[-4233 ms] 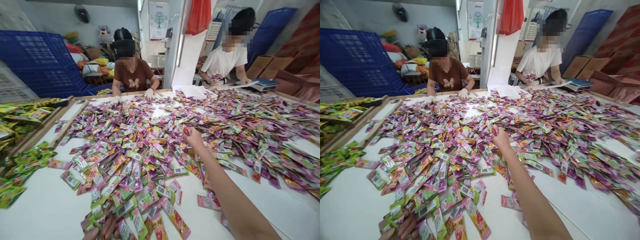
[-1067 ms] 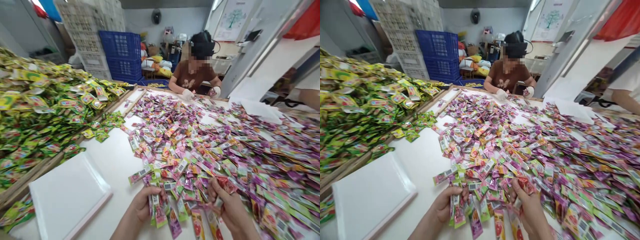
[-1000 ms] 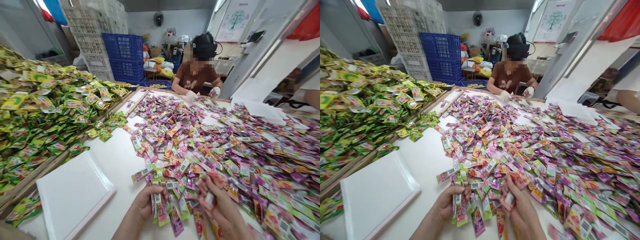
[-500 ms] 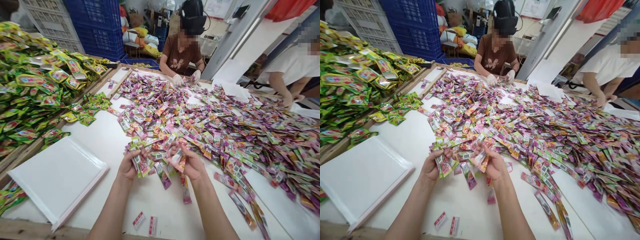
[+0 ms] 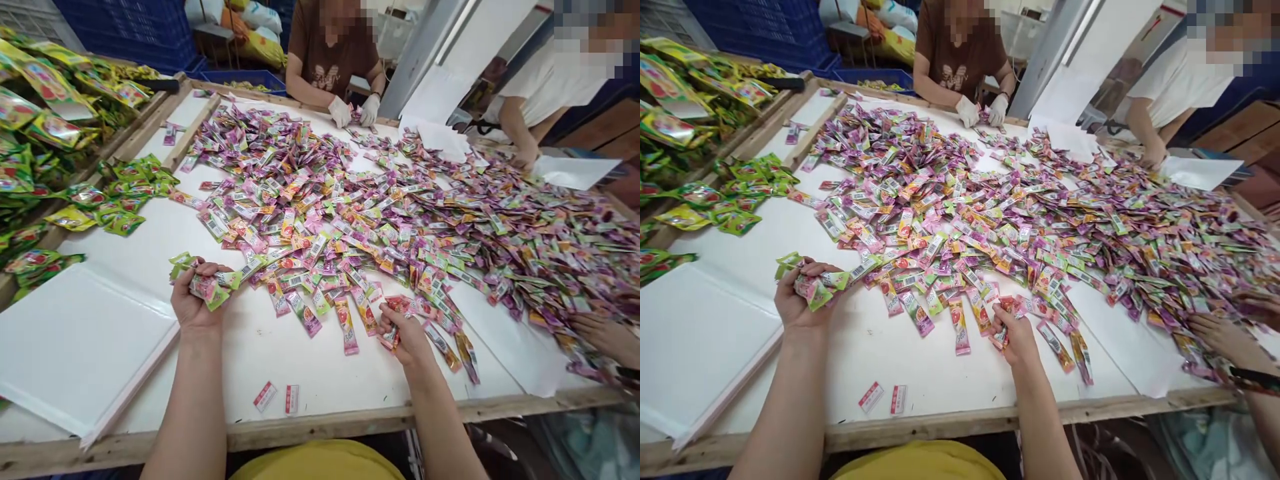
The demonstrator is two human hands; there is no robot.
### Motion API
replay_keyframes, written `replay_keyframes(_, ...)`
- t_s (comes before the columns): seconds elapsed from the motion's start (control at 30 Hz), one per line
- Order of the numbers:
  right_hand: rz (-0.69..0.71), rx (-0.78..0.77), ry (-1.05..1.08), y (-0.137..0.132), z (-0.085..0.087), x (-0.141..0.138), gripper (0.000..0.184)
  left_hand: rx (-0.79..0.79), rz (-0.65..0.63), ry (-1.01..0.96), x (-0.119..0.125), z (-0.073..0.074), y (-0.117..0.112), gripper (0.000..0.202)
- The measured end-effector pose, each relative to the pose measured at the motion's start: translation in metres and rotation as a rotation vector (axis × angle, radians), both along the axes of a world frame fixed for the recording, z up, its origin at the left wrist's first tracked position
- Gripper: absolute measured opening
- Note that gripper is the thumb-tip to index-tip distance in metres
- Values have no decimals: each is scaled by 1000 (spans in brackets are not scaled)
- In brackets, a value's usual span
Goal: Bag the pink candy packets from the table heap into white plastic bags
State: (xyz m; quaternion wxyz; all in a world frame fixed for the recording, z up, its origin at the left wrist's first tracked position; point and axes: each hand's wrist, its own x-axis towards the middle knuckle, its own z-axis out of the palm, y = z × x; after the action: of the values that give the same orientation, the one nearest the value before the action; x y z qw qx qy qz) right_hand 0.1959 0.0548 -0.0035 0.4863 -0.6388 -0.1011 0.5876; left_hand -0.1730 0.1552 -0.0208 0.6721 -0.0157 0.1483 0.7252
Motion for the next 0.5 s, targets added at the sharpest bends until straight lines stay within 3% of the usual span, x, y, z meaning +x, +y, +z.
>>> replay_keyframes(0.2,143,-70,-560,-3,17,-7,41,-21,65,53,-4,2,2,25)
replay_keyframes(0.33,299,-59,-632,0,17,-30,35,-83,95,111,-5,-1,5,25)
replay_keyframes(0.5,670,254,-580,1,19,-103,15,-147,121,177,-5,-3,5,18)
